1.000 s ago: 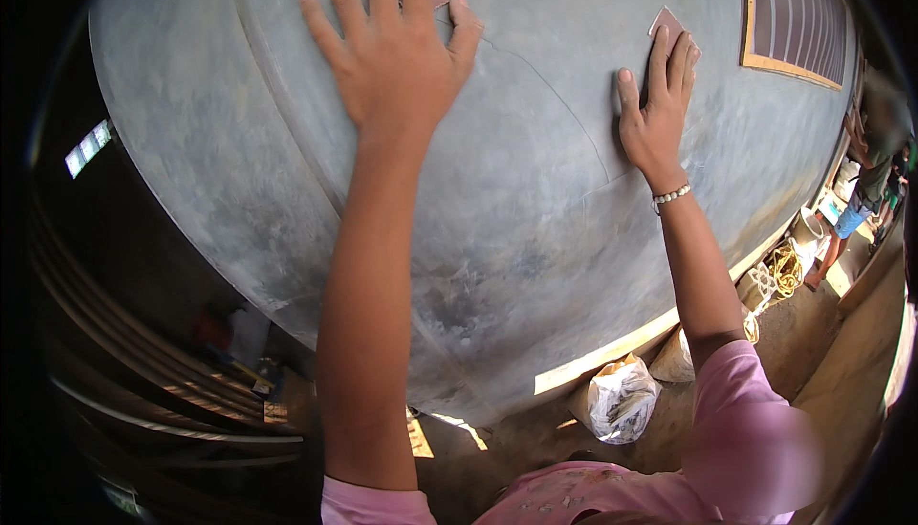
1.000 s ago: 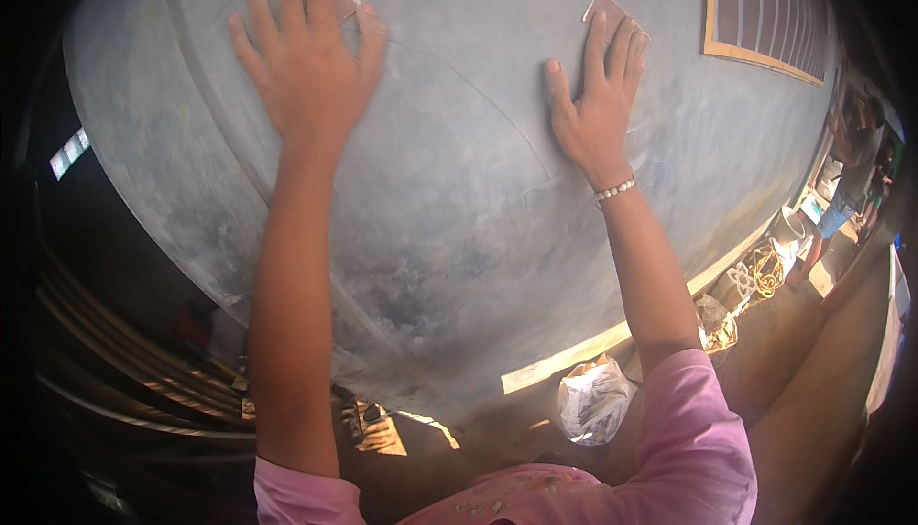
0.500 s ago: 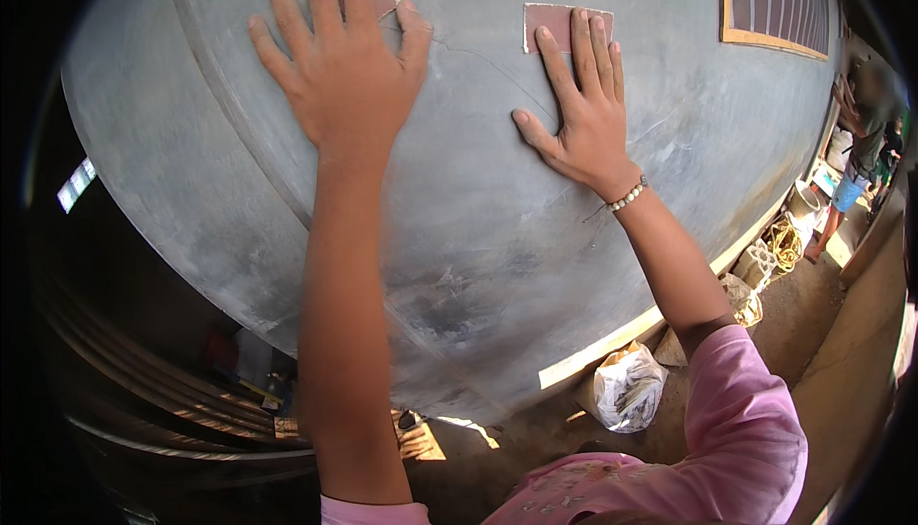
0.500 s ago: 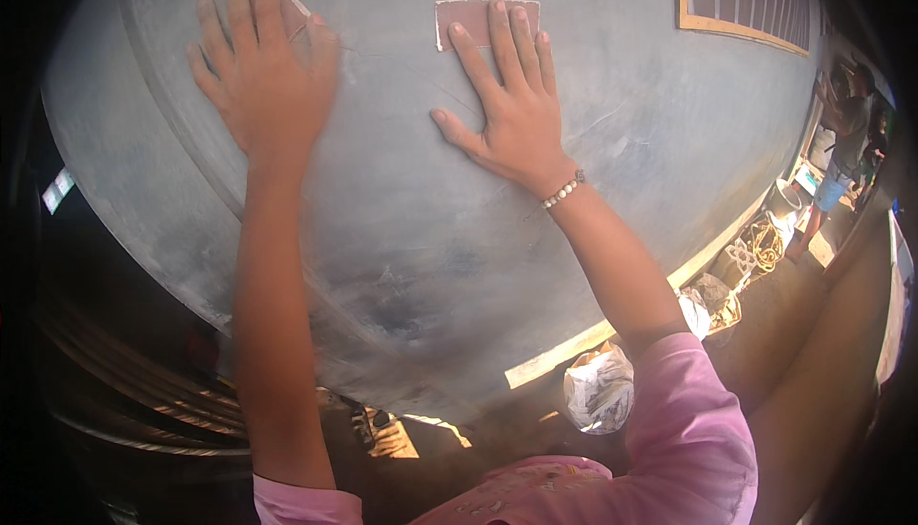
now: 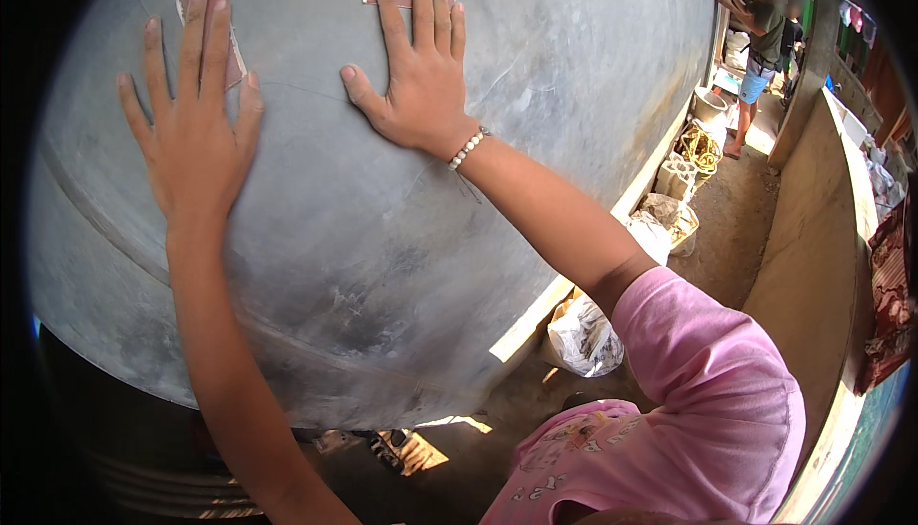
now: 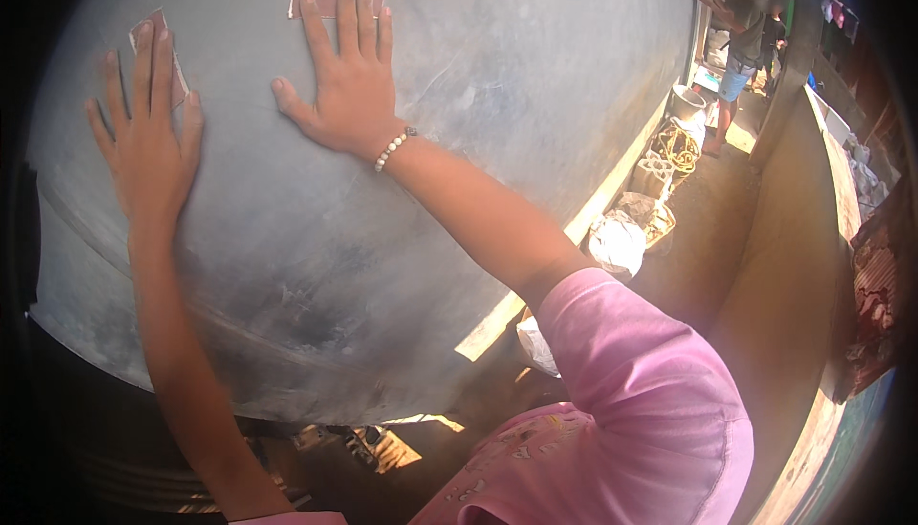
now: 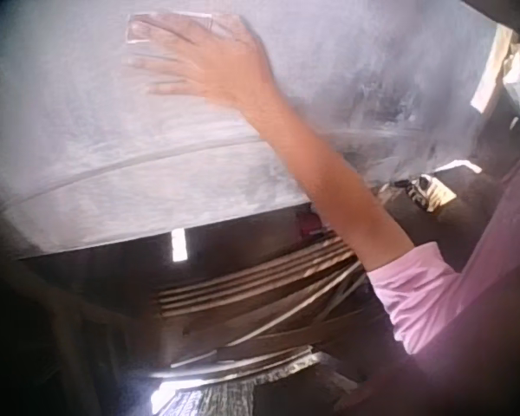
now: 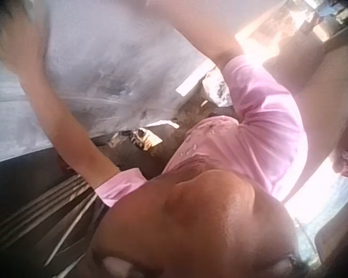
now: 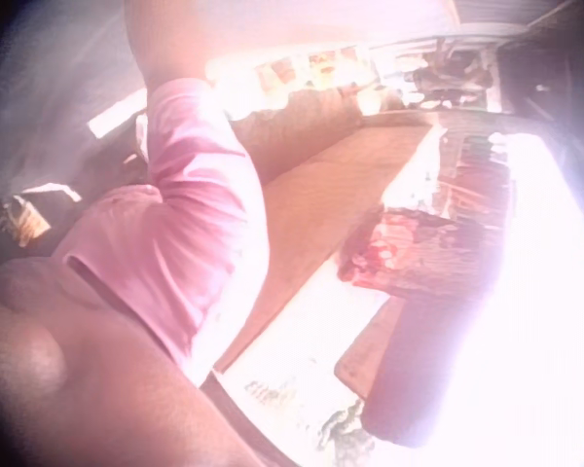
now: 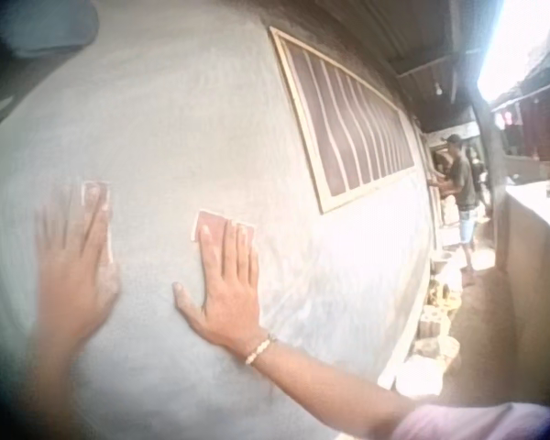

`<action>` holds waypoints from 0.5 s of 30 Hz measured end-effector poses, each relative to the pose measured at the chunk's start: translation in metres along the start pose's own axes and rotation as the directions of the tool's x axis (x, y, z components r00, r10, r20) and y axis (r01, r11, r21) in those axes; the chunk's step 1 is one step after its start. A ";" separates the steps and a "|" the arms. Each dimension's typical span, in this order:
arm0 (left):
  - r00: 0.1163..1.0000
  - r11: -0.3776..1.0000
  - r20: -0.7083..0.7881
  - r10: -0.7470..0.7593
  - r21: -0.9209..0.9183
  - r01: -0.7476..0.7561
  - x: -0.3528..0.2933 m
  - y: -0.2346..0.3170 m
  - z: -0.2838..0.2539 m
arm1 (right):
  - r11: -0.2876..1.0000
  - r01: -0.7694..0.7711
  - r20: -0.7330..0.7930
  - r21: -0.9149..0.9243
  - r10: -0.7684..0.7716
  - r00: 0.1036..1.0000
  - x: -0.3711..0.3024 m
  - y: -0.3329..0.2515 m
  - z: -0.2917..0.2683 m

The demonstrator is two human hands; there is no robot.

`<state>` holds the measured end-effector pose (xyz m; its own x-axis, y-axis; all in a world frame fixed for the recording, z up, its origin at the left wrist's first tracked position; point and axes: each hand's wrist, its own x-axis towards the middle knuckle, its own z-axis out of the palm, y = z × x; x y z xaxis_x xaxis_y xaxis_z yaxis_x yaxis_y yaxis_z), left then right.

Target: The person sands a large flat wooden panel using two pieces of sandpaper, one in each hand. They move the sandpaper back and forth across the surface, covering different areas. Another person briefly appears in the background.

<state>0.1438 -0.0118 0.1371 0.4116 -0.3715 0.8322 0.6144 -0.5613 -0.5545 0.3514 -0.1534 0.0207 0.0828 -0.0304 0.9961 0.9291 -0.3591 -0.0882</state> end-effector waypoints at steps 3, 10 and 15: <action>0.952 0.959 0.126 0.280 -0.075 -0.273 -0.002 0.001 -0.010 | 0.999 -0.009 0.012 0.048 0.008 1.000 0.001 0.000 -0.004; 0.990 0.991 -0.113 -0.082 -0.117 0.069 0.017 0.013 -0.012 | 0.996 -0.022 -0.020 0.084 0.024 1.000 0.008 -0.003 -0.005; 0.960 0.875 0.203 -0.191 0.478 0.073 0.014 0.018 -0.011 | 0.997 -0.005 0.051 0.083 0.000 0.999 -0.010 -0.004 -0.010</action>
<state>0.1534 -0.0355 0.1386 0.4146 -0.0994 0.9046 0.8897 -0.1648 -0.4259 0.3429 -0.1608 0.0116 0.1014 0.0167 0.9947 0.9555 -0.2800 -0.0927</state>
